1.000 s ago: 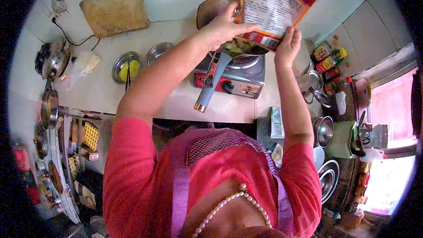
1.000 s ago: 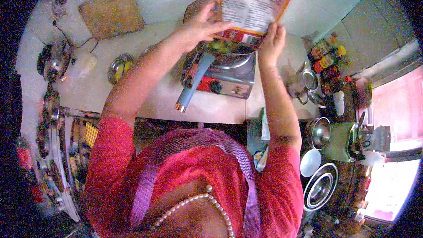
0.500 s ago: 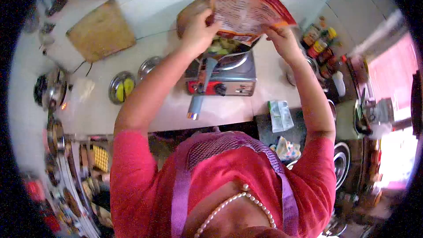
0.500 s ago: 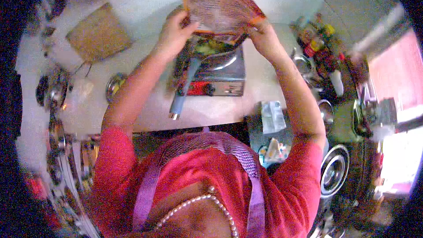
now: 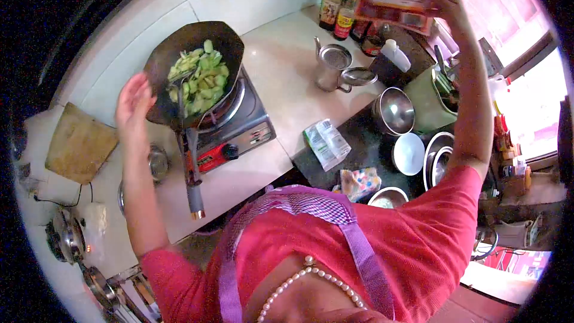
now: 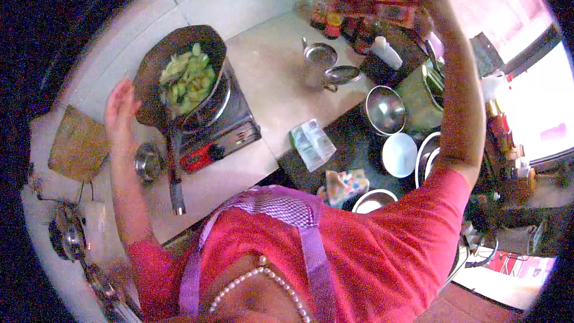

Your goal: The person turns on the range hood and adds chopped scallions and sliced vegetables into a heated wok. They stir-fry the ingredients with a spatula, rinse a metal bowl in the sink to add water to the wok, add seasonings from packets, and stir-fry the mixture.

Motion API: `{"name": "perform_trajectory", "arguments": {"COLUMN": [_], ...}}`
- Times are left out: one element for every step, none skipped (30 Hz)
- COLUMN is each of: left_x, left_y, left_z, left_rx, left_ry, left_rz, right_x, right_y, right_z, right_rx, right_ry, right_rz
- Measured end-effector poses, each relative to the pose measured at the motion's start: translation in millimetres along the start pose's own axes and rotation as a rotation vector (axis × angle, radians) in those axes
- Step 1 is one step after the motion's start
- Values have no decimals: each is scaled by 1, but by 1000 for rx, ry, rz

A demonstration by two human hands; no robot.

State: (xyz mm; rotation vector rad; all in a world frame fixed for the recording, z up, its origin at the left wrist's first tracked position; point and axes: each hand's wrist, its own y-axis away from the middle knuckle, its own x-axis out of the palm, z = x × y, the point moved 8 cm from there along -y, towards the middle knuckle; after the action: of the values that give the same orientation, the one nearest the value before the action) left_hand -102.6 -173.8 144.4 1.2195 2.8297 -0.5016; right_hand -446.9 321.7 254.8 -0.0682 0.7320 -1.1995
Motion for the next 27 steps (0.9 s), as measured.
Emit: {"name": "perform_trajectory", "arguments": {"left_x": [-9,-20,-32,-45,-54,-65,-78,-91,-103,-109,-116,-121,-131,-130,-132,-133,-135,-134,-133,-127,-120,-117,-105,-95,-89,-74,-74], "left_y": [2,7,9,12,17,22,26,28,30,32,34,36,45,50,55,59,62,65,68,68,67,69,70,70,70,72,76], "left_z": [3,4,10,17,20,22,25,28,31,31,30,30,35,37,39,41,44,48,54,60,65,68,67,69,76,70,76], "left_rx": [-1,-1,-53,-106,-130,-153,-156,-157,-157,-154,-148,-140,-166,-170,-174,-180,-201,-223,-247,-252,-259,-266,-285,-311,-263,-297,-293], "left_ry": [-8,-15,-16,-11,-1,8,32,53,71,48,24,0,-31,-26,-17,-11,-6,1,10,33,52,60,51,37,106,110,109], "left_rz": [-41,-86,-124,-166,-195,-226,-261,-296,-331,-339,-347,-355,-431,-438,-446,-450,-463,-475,-484,-460,-447,-450,-425,-410,-345,-298,-267], "right_x": [-41,-83,-122,-148,-166,-174,-179,-184,-188,-197,-205,-199,-192,-193,-192,-193,-195,-197,-201,-210,-216,-228,-238,-239,-242,-219,-192], "right_y": [-11,-20,-26,-31,-35,-34,-31,-29,-37,-45,-59,-51,-56,-56,-59,-60,-59,-56,-55,-56,-57,-64,-69,-73,-83,-91,-98], "right_z": [-33,-66,-89,-100,-118,-128,-134,-148,-172,-209,-256,-258,-274,-290,-301,-308,-312,-315,-318,-321,-320,-319,-313,-304,-278,-245,-207], "right_rx": [61,118,81,35,21,62,108,216,183,151,84,234,286,319,330,338,345,362,369,366,354,306,252,203,135,67,4], "right_ry": [47,93,361,633,920,1022,1122,1031,1060,1087,1208,996,945,953,999,1037,1082,1141,1200,1273,1367,1490,1616,1664,1613,1472,1330], "right_rz": [-81,-161,-235,-305,-320,-362,-402,-466,-466,-466,-334,-434,-440,-420,-384,-357,-328,-295,-267,-242,-210,-196,-185,-183,-222,-206,-183]}}
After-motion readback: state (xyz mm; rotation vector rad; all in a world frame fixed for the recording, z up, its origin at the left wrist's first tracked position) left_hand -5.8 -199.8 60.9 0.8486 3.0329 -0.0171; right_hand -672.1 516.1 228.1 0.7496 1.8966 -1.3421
